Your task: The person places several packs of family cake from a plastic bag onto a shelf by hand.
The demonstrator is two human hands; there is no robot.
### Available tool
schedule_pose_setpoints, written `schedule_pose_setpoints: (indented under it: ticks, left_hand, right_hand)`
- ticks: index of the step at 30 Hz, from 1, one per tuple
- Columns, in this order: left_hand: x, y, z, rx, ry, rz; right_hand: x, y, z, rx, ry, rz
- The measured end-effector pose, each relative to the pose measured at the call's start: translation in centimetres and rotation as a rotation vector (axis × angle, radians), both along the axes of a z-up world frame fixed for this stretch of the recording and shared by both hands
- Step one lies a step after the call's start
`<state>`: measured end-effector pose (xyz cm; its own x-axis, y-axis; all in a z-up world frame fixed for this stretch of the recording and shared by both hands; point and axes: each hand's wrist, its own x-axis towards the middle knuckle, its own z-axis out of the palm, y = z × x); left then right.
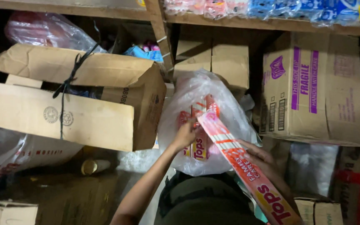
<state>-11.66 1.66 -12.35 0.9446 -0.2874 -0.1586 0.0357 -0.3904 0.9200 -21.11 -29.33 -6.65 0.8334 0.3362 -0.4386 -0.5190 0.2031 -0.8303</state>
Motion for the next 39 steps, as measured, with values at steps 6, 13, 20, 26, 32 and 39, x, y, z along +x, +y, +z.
schedule_pose_setpoints:
  ticks: [6, 13, 20, 26, 32, 39]
  left_hand:
    - [3.7, -1.7, 4.5, -0.245, -0.049, 0.093]
    - [5.6, -2.2, 5.4, -0.224, -0.126, 0.114]
    - [5.1, -1.8, 5.9, -0.146, -0.435, 0.138]
    - [3.9, -1.4, 4.0, -0.090, -0.525, 0.057]
    - [-1.7, -3.6, 4.0, 0.248, -0.097, -0.154]
    - [-7.2, -4.2, 4.0, 0.631, -0.115, -0.326]
  right_hand:
    - [1.2, 2.1, -3.5, -0.060, 0.018, -0.193]
    - [6.8, 3.7, -13.2, 0.238, 0.162, -0.222]
    - [11.0, 7.8, -13.8, 0.409, 0.135, -0.239]
    - [12.4, 8.3, -11.1, 0.259, -0.025, -0.378]
    - [12.6, 9.1, -12.4, 0.089, -0.149, -0.480]
    - [13.3, 8.9, -16.0, 0.058, -0.157, -0.483]
